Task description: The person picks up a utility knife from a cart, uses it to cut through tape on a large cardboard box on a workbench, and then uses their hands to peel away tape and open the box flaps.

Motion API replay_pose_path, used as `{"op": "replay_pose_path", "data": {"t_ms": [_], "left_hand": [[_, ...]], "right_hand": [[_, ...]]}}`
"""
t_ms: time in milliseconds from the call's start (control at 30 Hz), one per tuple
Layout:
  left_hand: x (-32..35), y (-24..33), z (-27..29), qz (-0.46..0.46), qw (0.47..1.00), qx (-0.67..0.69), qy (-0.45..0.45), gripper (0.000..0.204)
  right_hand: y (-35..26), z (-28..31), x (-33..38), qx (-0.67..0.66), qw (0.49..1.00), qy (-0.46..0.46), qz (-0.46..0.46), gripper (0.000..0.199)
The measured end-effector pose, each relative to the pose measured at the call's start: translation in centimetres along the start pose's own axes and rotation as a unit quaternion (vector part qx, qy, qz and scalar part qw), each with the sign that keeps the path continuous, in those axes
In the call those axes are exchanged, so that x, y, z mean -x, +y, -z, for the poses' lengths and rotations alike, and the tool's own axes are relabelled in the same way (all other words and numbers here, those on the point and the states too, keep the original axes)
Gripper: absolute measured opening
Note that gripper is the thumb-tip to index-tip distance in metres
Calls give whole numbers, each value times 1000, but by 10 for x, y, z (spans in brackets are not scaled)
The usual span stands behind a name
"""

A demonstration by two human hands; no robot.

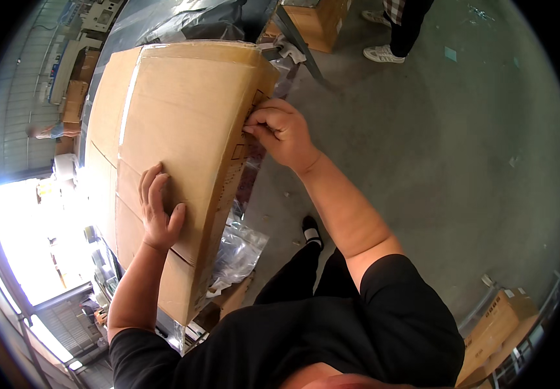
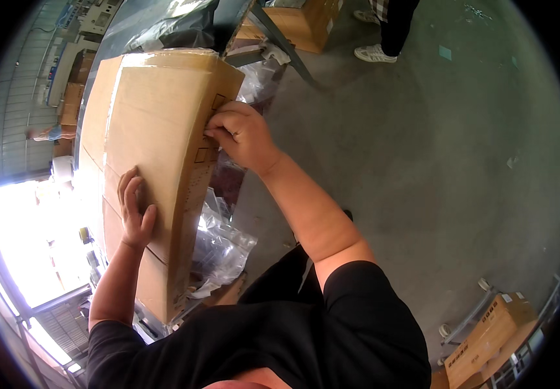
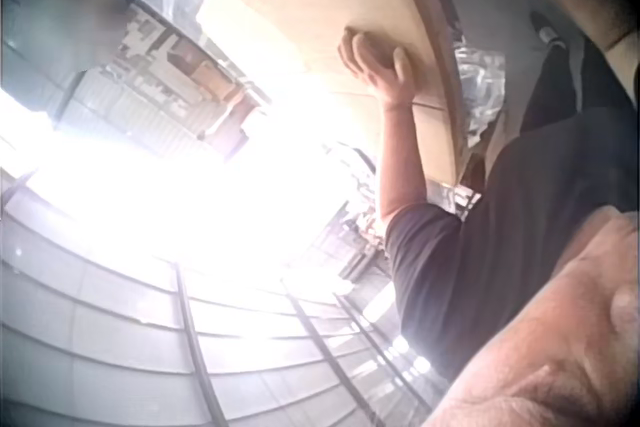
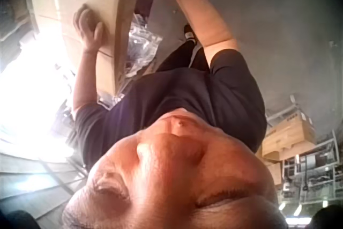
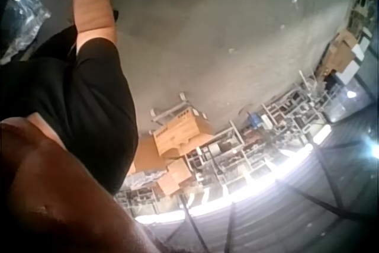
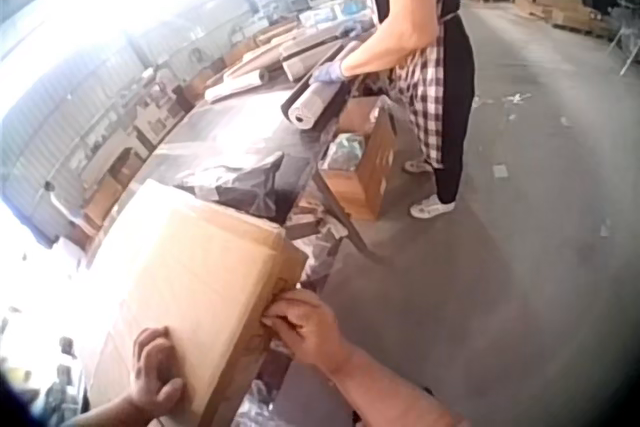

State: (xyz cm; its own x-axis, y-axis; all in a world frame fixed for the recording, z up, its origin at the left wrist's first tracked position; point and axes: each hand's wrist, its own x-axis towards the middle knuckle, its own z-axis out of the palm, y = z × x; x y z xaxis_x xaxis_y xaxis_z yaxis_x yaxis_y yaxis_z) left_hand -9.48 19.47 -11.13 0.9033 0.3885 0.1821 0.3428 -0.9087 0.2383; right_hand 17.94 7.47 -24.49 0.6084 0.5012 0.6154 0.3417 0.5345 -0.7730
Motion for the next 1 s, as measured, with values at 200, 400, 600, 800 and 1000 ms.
{"op": "replay_pose_path", "data": {"t_ms": [200, 400, 600, 800, 1000], "left_hand": [[1, -1, 0, -11, 1000, -9, -4, 63], [1, -1, 0, 5, 1000, -10, -8, 64], [0, 0, 2, -10, 1000, -2, 0, 63], [2, -1, 1, 3, 1000, -5, -2, 62], [2, 0, 1, -5, 1000, -11, 0, 61]], "right_hand": [[-2, 1, 2, 47, 999, -13, 16, 18], [1, 9, 18, 47, 997, -40, 54, 25], [0, 11, 8, 121, 986, -29, 114, 25], [-3, 17, 24, 107, 984, -59, 127, 27], [-11, 14, 16, 160, 979, -35, 120, 31]]}}
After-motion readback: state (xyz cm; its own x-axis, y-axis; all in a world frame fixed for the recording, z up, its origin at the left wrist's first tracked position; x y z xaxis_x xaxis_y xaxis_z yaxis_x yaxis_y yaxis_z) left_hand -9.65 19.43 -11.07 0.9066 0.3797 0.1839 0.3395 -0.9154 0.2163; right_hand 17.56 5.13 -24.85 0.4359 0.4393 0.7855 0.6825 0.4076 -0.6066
